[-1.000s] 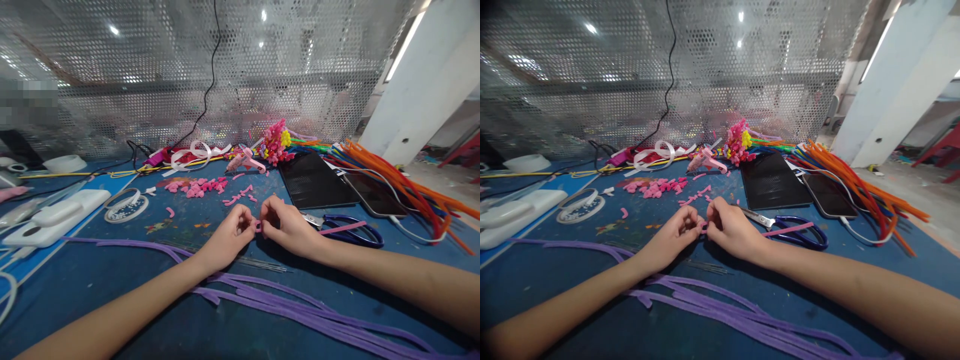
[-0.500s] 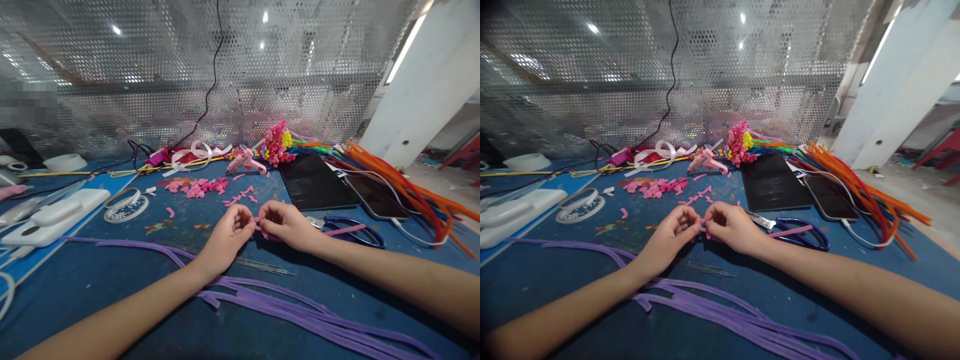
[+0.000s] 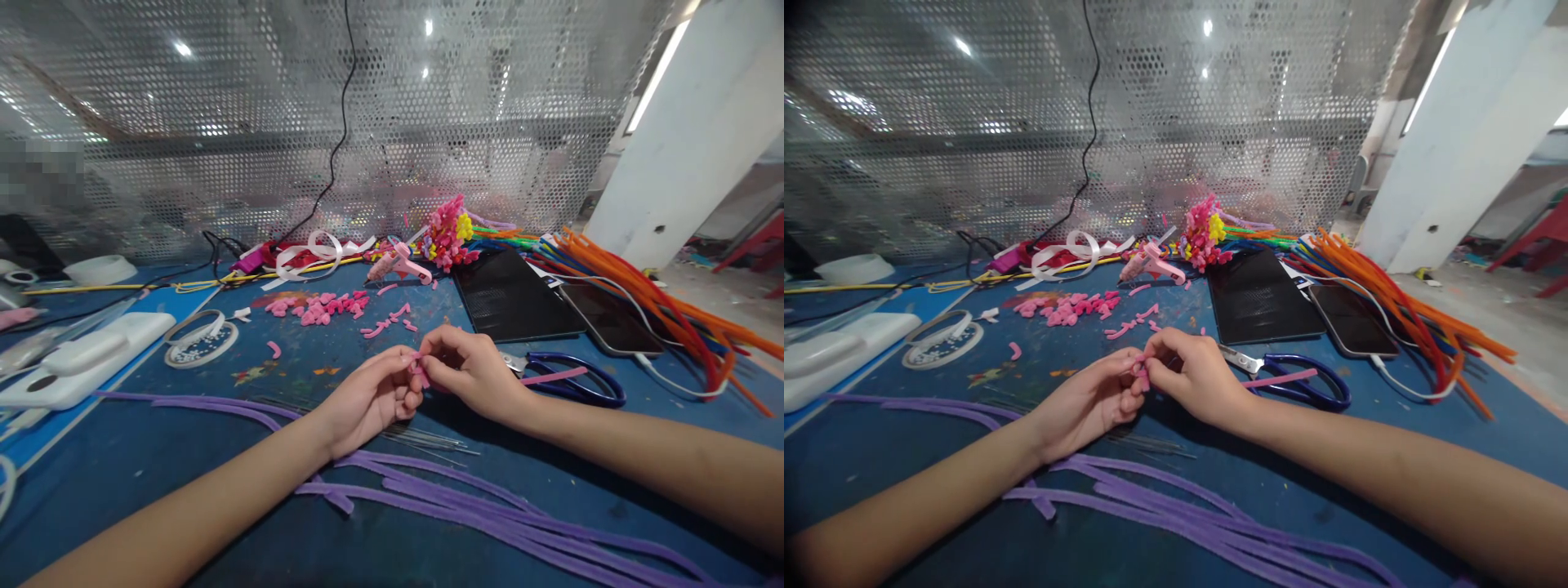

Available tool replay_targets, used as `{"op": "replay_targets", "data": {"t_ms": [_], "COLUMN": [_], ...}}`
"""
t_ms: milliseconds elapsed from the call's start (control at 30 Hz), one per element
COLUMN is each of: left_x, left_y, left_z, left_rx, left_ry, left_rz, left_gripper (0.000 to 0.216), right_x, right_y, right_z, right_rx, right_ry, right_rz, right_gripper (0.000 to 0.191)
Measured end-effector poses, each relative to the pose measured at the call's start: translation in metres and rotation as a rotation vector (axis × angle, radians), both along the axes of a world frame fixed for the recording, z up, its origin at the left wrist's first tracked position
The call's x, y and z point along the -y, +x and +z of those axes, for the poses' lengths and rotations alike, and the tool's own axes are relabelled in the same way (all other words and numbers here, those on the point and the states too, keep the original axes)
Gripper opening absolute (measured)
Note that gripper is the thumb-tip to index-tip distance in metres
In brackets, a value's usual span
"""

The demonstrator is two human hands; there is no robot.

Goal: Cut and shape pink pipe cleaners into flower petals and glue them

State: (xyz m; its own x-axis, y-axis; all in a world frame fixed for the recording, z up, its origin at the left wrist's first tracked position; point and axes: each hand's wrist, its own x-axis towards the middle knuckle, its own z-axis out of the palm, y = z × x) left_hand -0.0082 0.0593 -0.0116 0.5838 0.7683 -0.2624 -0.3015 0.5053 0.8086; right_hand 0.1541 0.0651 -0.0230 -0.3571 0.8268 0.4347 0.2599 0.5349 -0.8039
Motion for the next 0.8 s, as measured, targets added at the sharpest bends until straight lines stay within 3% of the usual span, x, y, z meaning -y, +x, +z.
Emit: {"op": "replay_targets", "data": {"t_ms": [133, 433, 800], "left_x": [-0.0019, -0.0031, -0.0048], "left_y": [-0.0017, -0.0022, -0.0063], "left_z": [-0.0022, -0.0022, -0.0011], "left_rx": [0.038, 0.058, 0.066], "left_ry": [-0.045, -0.080, -0.185], "left_rz": [-0.002, 0.023, 0.040], "left_gripper": [0.014, 0.011, 0.005], "right_x": [0.0007, -0.0010, -0.0023], "right_y": [0.0007, -0.0009, -0.0002], "right_z": [0.0006, -0.0026, -0.0035], "right_rx": [0.001, -0.101, -0.179], "right_ry": [0.023, -0.141, -0.221], "right_rz": [0.022, 0.070, 0.147], "right_gripper": [0.008, 0.009, 0.011]}}
